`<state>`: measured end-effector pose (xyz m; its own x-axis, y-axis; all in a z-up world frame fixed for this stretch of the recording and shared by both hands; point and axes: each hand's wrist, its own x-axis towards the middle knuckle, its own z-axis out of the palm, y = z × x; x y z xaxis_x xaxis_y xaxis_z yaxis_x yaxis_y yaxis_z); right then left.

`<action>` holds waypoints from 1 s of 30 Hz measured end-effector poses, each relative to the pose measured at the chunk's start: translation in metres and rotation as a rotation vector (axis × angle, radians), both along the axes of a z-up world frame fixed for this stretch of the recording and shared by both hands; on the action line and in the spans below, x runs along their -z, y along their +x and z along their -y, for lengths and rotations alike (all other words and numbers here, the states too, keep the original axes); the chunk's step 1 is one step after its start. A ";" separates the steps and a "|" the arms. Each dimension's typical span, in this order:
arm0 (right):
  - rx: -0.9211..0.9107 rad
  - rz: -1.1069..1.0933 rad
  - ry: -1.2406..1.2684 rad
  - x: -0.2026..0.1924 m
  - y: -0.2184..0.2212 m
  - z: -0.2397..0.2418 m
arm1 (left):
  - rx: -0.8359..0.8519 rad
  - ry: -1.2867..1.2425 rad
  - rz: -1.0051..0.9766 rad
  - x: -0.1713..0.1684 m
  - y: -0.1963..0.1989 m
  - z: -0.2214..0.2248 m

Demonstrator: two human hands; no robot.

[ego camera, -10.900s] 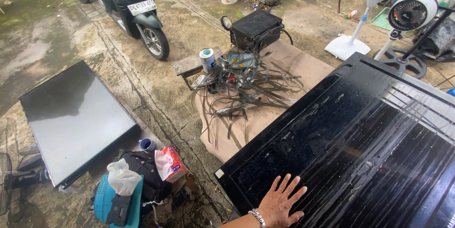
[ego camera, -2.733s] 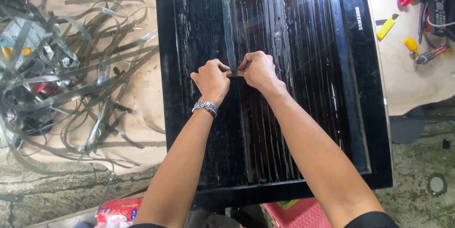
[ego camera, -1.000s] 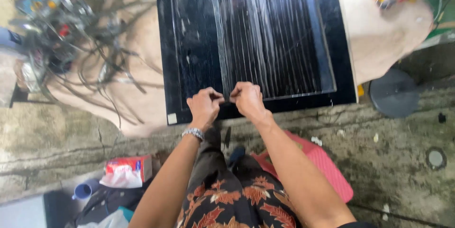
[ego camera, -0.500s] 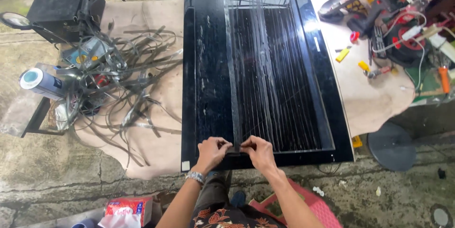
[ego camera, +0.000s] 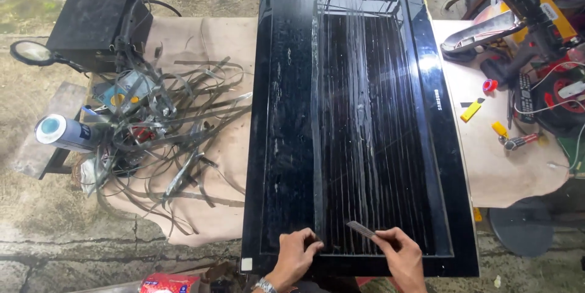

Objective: Using a small hand scraper to remove a polarizing or protective film from a television screen.

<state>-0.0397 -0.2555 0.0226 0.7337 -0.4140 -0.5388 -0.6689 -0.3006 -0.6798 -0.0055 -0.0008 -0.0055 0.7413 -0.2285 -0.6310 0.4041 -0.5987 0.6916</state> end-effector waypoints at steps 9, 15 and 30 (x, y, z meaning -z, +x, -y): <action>0.001 0.196 0.107 0.025 0.026 0.038 | -0.363 -0.230 0.092 0.043 -0.048 0.011; -0.140 0.260 0.057 0.046 0.029 0.055 | -0.453 -0.097 0.145 0.057 -0.076 0.019; -0.230 0.470 0.187 0.093 0.053 0.063 | -0.475 -0.188 0.518 0.000 -0.093 0.072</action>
